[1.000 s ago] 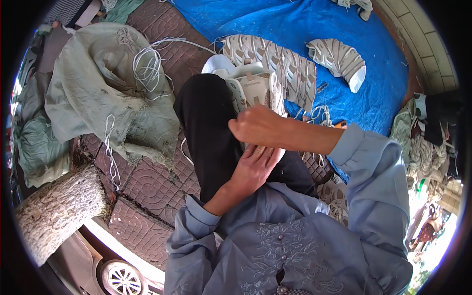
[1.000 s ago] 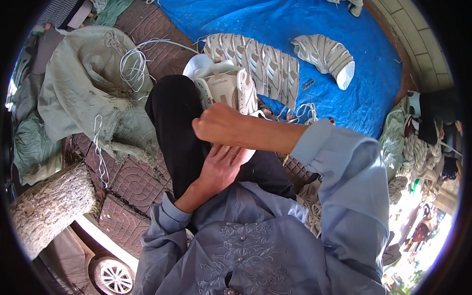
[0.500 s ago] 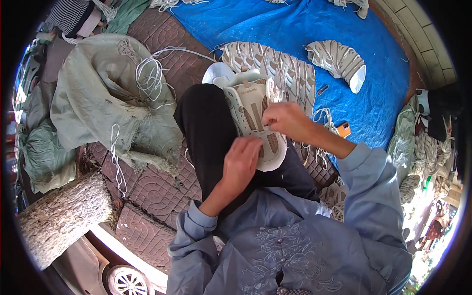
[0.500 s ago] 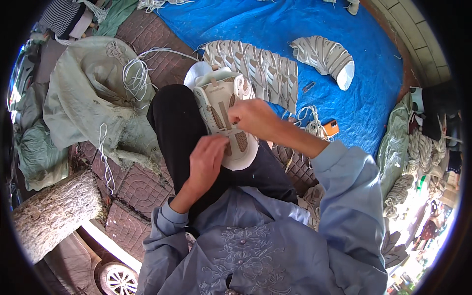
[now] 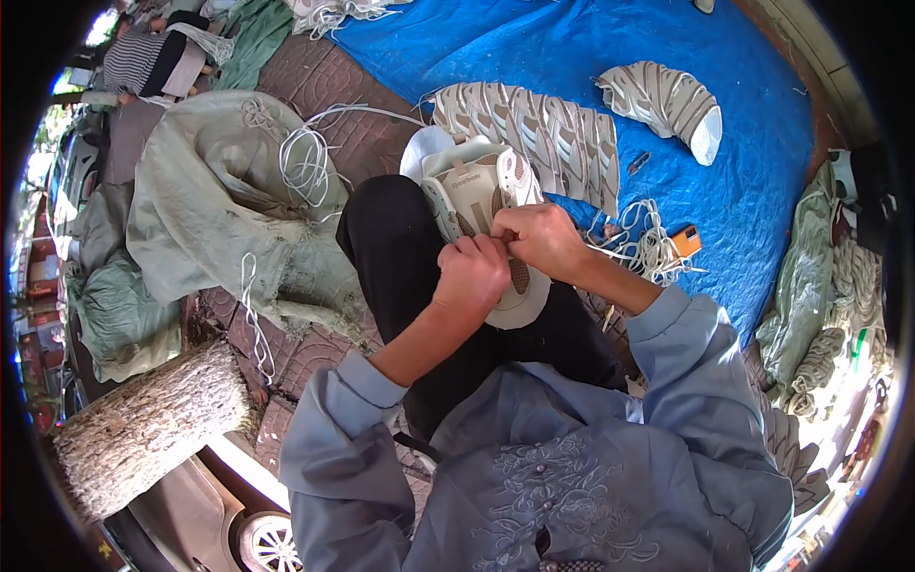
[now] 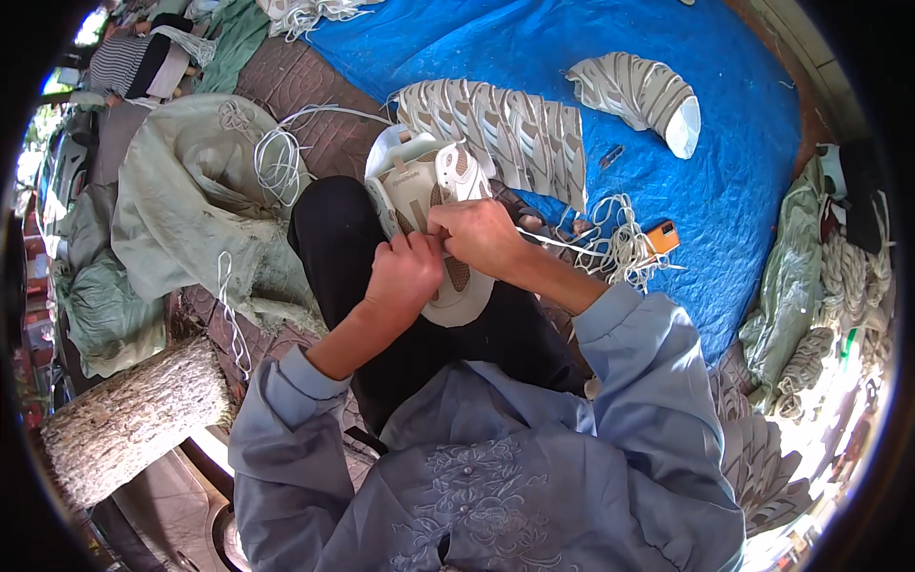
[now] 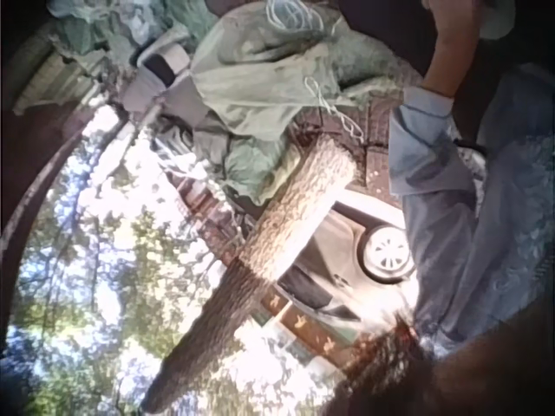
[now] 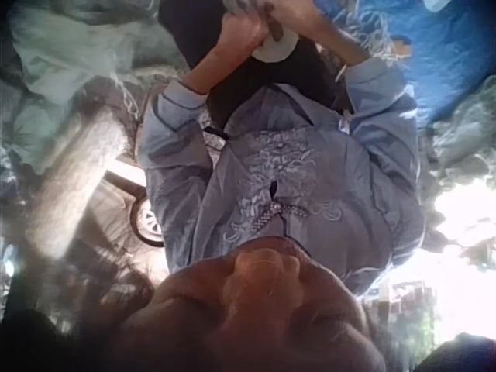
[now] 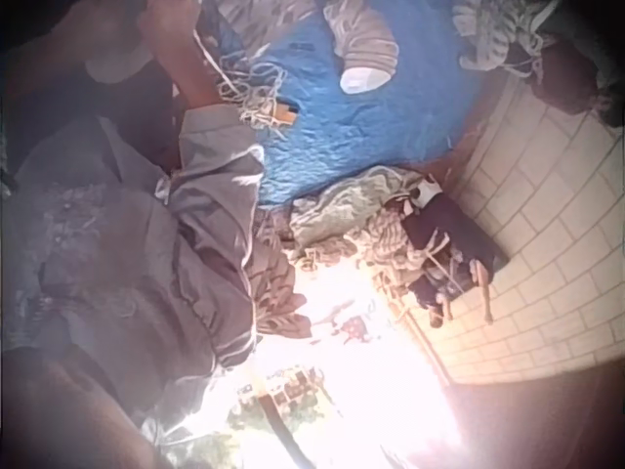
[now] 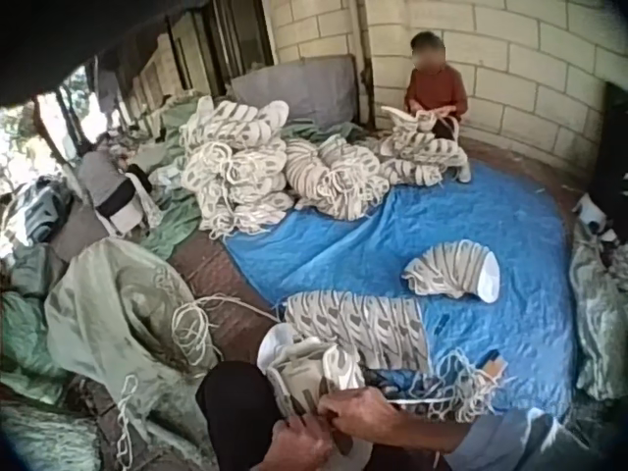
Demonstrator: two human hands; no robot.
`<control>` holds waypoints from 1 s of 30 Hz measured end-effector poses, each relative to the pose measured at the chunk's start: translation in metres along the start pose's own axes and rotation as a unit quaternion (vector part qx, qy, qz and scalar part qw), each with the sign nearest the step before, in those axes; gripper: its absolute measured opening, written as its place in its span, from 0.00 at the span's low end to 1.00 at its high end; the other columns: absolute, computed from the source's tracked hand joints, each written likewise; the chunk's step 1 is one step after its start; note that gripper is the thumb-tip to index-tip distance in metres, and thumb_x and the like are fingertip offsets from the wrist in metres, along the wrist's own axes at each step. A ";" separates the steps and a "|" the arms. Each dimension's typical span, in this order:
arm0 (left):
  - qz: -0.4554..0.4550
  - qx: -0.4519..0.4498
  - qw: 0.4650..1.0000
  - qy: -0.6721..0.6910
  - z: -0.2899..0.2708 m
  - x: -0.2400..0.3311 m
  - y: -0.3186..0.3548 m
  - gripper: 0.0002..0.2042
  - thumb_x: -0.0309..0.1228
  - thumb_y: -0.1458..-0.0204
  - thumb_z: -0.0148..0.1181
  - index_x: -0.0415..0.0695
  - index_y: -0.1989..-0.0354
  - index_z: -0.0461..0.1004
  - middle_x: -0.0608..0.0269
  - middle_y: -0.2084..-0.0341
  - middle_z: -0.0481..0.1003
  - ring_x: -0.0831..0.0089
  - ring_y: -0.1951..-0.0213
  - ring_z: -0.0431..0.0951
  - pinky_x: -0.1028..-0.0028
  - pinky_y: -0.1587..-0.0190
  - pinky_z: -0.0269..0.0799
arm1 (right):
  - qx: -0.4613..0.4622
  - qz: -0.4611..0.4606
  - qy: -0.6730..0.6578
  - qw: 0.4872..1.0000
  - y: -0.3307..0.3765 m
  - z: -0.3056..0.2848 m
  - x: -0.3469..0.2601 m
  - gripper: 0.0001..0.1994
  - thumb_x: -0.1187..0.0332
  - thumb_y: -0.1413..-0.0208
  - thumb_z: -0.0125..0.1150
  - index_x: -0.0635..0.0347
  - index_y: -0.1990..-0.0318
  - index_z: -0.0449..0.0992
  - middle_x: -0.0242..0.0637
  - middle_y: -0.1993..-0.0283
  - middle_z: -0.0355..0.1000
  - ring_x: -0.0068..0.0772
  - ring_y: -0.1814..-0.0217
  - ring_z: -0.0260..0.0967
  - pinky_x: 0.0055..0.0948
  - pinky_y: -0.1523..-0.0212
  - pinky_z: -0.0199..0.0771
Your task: The person sits on a mat and laces a white sneaker by hand. They thread a long white lace through the eyelets, pulling it tight and adjusting the loops repeatedly. The person handles the shoe and the lace, occasionally picking up the shoe to inspect the interior or the lacing progress.
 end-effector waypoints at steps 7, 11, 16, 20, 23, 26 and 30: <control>-0.084 0.002 0.960 0.265 0.004 -0.023 0.004 0.05 0.25 0.60 0.54 0.42 0.81 0.63 0.59 0.84 0.67 0.65 0.81 0.73 0.73 0.82 0.68 | -0.018 0.066 -0.057 0.996 0.003 0.003 0.012 0.04 0.74 0.65 0.55 0.56 0.76 0.71 0.36 0.78 0.70 0.36 0.74 0.70 0.31 0.74 0.68; -0.147 0.048 0.917 0.368 0.003 -0.037 0.015 0.03 0.23 0.58 0.52 0.40 0.80 0.65 0.59 0.85 0.68 0.67 0.81 0.72 0.76 0.82 0.68 | -0.031 0.101 -0.114 0.988 0.003 0.009 0.018 0.08 0.76 0.67 0.58 0.58 0.73 0.71 0.34 0.79 0.70 0.29 0.75 0.69 0.27 0.73 0.69; -0.378 0.041 0.638 0.669 -0.001 -0.096 0.074 0.04 0.22 0.49 0.46 0.35 0.71 0.68 0.60 0.83 0.71 0.79 0.81 0.72 0.83 0.80 0.67 | -0.056 0.174 -0.298 0.937 0.015 0.010 0.031 0.13 0.79 0.69 0.62 0.59 0.70 0.73 0.27 0.76 0.68 0.14 0.75 0.62 0.16 0.75 0.62; -0.440 0.159 0.527 0.710 0.004 -0.109 0.090 0.05 0.22 0.49 0.44 0.35 0.69 0.67 0.55 0.74 0.73 0.71 0.73 0.75 0.79 0.72 0.72 | -0.063 0.180 -0.303 0.934 0.014 0.015 0.028 0.15 0.79 0.71 0.62 0.61 0.68 0.72 0.30 0.76 0.68 0.18 0.73 0.64 0.20 0.70 0.66; -0.375 0.250 0.349 0.821 0.016 -0.094 0.060 0.05 0.25 0.47 0.44 0.37 0.66 0.66 0.56 0.67 0.72 0.68 0.65 0.74 0.67 0.58 0.70 | -0.063 0.198 -0.320 0.924 0.015 0.010 0.027 0.15 0.80 0.70 0.62 0.61 0.68 0.72 0.29 0.76 0.68 0.17 0.73 0.64 0.19 0.70 0.65; -0.278 0.254 0.161 0.912 0.024 -0.081 0.044 0.07 0.29 0.46 0.45 0.39 0.65 0.66 0.61 0.72 0.71 0.73 0.72 0.71 0.64 0.59 0.68 | -0.022 0.209 -0.346 0.914 0.025 0.003 0.036 0.16 0.80 0.71 0.62 0.61 0.67 0.72 0.29 0.76 0.68 0.18 0.73 0.64 0.19 0.71 0.65; -0.324 0.229 0.211 0.893 0.030 -0.096 0.068 0.06 0.30 0.46 0.45 0.41 0.65 0.66 0.65 0.77 0.69 0.80 0.82 0.62 0.72 0.71 0.65 | 0.010 0.184 -0.030 0.982 0.058 -0.026 0.052 0.16 0.74 0.69 0.63 0.58 0.66 0.73 0.37 0.74 0.71 0.33 0.70 0.69 0.30 0.68 0.69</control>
Point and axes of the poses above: each hand's wrist, its own y-axis away from the middle knuckle, its own z-axis out of the palm, x = y × z, the point moved 9 cm from there along -y, towards the middle knuckle
